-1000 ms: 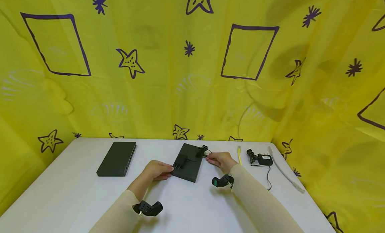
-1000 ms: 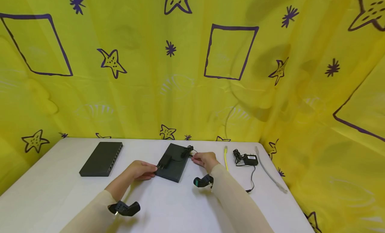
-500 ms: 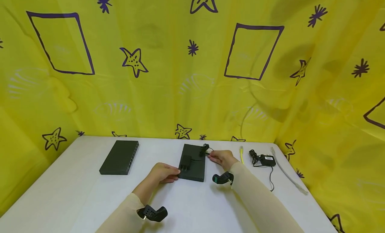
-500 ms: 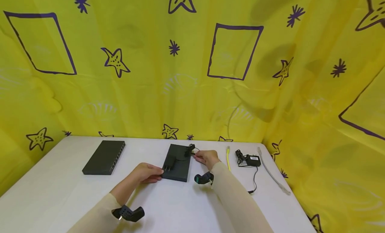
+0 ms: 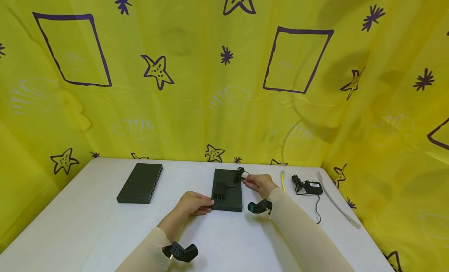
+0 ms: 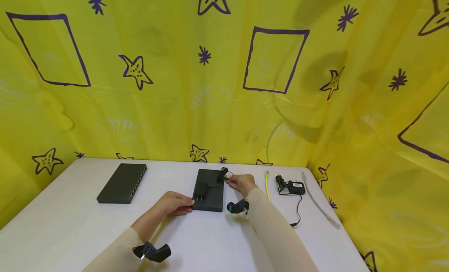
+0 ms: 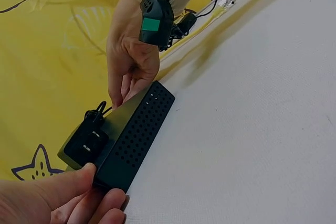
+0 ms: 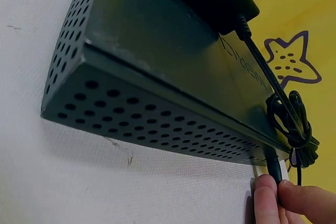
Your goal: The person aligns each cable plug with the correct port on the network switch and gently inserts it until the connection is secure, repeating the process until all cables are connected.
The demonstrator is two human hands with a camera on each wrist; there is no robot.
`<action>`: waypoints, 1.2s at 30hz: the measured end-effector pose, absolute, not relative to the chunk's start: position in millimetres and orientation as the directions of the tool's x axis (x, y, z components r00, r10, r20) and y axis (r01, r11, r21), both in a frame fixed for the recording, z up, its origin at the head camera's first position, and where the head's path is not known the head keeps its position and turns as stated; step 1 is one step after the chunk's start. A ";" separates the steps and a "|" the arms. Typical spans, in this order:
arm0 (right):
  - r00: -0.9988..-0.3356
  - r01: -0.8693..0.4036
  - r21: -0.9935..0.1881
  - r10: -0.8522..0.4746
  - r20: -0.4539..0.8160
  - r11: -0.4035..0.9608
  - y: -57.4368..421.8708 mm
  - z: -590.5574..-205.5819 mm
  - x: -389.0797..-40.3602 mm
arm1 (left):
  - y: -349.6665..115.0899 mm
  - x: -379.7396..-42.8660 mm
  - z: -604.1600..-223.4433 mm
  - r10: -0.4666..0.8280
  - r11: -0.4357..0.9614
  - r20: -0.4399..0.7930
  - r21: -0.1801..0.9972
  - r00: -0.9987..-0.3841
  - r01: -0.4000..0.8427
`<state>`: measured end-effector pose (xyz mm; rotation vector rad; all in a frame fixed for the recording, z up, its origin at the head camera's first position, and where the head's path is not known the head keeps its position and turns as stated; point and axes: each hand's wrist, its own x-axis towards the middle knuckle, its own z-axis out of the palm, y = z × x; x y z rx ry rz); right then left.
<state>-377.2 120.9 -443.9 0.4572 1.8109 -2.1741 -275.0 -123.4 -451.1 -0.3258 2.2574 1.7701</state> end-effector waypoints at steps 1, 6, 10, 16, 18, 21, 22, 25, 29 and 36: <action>-0.911 0.407 -0.897 -0.009 -0.412 -0.175 121.1 -443.7 -377.4 | -123.3 -274.9 -451.1 -0.022 0.235 -0.332 0.915 -0.943 -0.327; -0.906 0.418 -0.891 -0.012 -0.423 -0.174 121.9 -443.0 -377.2 | -122.9 -274.3 -451.4 -0.024 0.233 -0.331 0.916 -0.943 -0.327; -0.909 0.414 -0.894 -0.025 -0.416 -0.172 123.2 -442.1 -375.2 | -122.3 -274.0 -451.4 -0.021 0.231 -0.333 0.916 -0.943 -0.328; -0.914 0.404 -0.902 -0.016 -0.406 -0.156 123.2 -439.6 -369.5 | -122.7 -272.9 -450.8 -0.008 0.230 -0.326 0.919 -0.945 -0.319; -0.913 0.405 -0.904 -0.011 -0.408 -0.137 122.8 -438.6 -366.6 | -122.9 -272.8 -450.6 -0.007 0.226 -0.326 0.920 -0.945 -0.319; -0.911 0.411 -0.905 -0.027 -0.411 -0.111 122.5 -437.5 -362.0 | -123.1 -273.0 -450.7 -0.010 0.218 -0.327 0.922 -0.945 -0.321; -0.911 0.412 -0.905 -0.037 -0.411 -0.104 122.5 -437.3 -360.5 | -123.3 -273.2 -450.9 -0.013 0.218 -0.327 0.921 -0.945 -0.322; -0.911 0.411 -0.908 -0.059 -0.407 -0.086 122.6 -436.5 -355.5 | -123.3 -273.5 -451.4 -0.017 0.209 -0.330 0.922 -0.944 -0.327; -0.908 0.418 -0.907 -0.062 -0.414 -0.055 120.9 -434.5 -347.8 | -123.0 -273.8 -451.9 -0.019 0.199 -0.337 0.922 -0.941 -0.333; -0.926 0.363 -0.931 -0.097 -0.364 0.035 115.1 -432.2 -332.3 | -123.0 -274.4 -451.8 -0.016 0.202 -0.345 0.918 -0.939 -0.341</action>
